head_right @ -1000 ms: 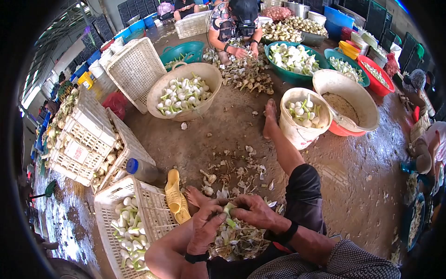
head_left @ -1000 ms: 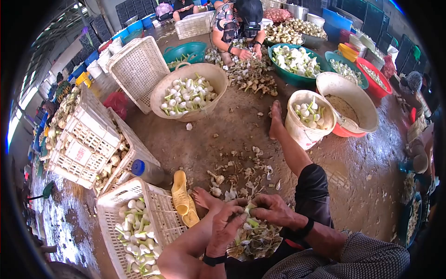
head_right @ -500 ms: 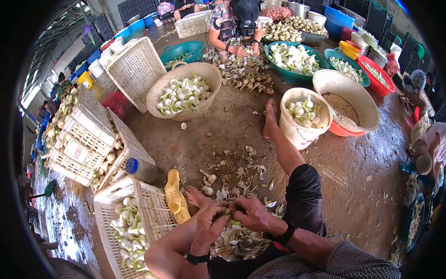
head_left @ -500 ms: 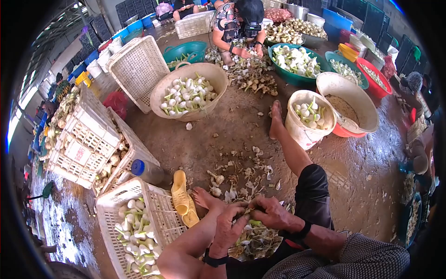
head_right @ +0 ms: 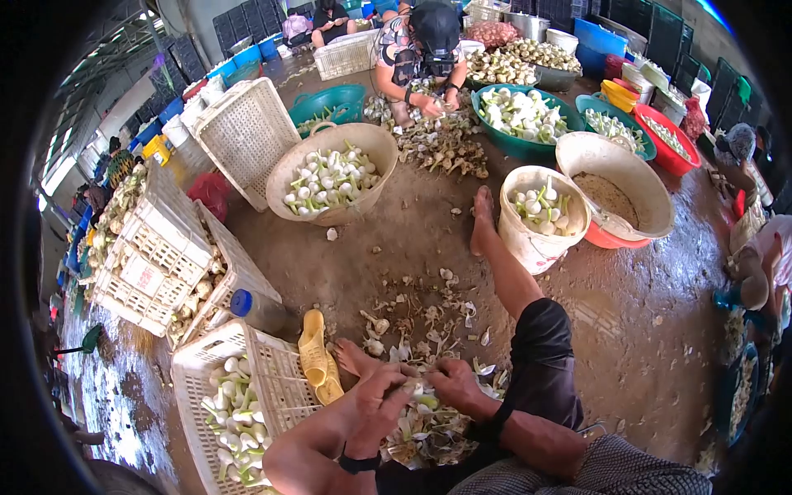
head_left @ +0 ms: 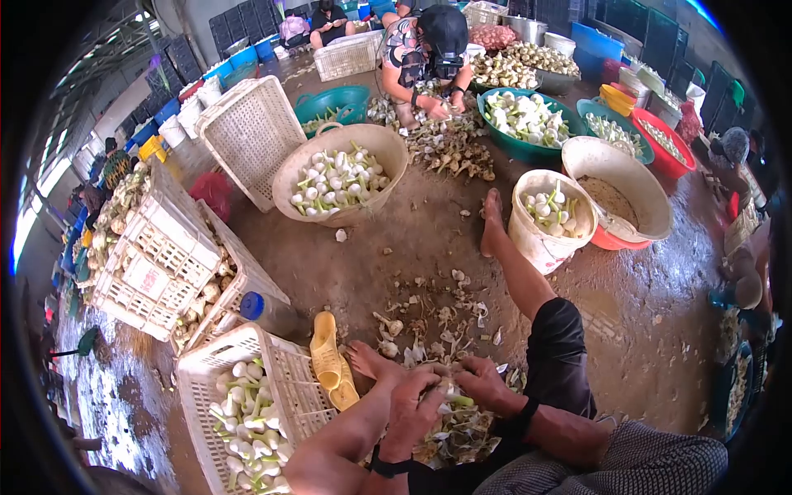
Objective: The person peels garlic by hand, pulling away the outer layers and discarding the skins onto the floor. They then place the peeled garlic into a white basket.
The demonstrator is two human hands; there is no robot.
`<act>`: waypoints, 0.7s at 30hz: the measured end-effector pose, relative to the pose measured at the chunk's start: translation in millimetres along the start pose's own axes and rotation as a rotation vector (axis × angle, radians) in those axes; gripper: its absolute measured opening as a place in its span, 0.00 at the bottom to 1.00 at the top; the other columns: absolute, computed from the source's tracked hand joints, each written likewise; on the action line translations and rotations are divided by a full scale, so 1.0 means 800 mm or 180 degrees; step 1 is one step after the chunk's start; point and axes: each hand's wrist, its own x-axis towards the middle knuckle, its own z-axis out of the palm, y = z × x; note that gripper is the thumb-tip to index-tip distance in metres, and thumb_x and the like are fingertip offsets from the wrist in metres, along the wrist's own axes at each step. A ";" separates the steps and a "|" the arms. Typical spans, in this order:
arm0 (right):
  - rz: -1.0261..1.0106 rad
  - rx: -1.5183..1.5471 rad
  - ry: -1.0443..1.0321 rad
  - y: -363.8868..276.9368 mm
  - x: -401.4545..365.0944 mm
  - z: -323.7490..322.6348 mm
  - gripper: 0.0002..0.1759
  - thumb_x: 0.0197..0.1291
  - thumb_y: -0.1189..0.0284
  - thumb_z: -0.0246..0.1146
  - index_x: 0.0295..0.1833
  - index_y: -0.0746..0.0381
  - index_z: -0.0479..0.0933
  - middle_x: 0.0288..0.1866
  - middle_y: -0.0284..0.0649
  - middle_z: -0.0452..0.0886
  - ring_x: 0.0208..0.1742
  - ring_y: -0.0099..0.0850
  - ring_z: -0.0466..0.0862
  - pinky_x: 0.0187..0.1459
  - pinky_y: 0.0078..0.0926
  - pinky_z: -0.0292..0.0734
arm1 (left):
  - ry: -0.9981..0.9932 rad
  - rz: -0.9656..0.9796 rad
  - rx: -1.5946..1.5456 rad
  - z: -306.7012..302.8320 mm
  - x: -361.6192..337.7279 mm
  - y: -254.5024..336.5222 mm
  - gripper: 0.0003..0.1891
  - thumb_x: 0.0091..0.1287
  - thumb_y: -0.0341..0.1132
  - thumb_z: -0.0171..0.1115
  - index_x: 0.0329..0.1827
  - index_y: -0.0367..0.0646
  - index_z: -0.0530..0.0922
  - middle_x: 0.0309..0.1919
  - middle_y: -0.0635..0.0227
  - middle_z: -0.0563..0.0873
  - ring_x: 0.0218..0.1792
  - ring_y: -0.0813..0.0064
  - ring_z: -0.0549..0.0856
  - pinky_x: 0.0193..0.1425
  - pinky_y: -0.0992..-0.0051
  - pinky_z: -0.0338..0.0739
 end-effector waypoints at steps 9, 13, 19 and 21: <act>0.0294 0.0732 0.0030 -0.034 -0.009 -0.016 0.11 0.64 0.73 0.60 0.46 0.69 0.79 0.22 0.33 0.77 0.21 0.19 0.76 0.23 0.23 0.71 | 0.0505 -0.1059 -0.1493 -0.014 -0.006 -0.001 0.10 0.66 0.25 0.62 0.49 0.34 0.81 0.43 0.67 0.86 0.42 0.82 0.83 0.48 0.81 0.78; -0.0186 0.0521 -0.0546 -0.095 -0.018 -0.022 0.11 0.66 0.72 0.60 0.48 0.68 0.80 0.26 0.33 0.79 0.27 0.18 0.78 0.29 0.21 0.73 | 0.0065 -0.1126 -0.1065 -0.009 -0.002 0.007 0.09 0.67 0.25 0.64 0.48 0.34 0.80 0.38 0.70 0.84 0.36 0.85 0.81 0.40 0.82 0.77; -0.0869 0.0134 -0.0731 -0.093 -0.019 -0.014 0.12 0.68 0.69 0.61 0.50 0.66 0.80 0.32 0.34 0.83 0.33 0.19 0.80 0.36 0.21 0.76 | -0.0073 -0.0853 -0.0620 -0.012 0.000 0.009 0.08 0.67 0.25 0.62 0.48 0.34 0.80 0.37 0.68 0.85 0.38 0.81 0.82 0.42 0.80 0.78; -0.1064 0.0146 -0.0764 -0.090 -0.020 -0.013 0.12 0.69 0.68 0.62 0.49 0.66 0.80 0.33 0.34 0.83 0.35 0.19 0.80 0.37 0.21 0.77 | -0.0117 -0.0800 -0.0541 -0.015 -0.001 0.011 0.09 0.67 0.25 0.62 0.49 0.34 0.80 0.38 0.67 0.85 0.39 0.80 0.83 0.43 0.80 0.79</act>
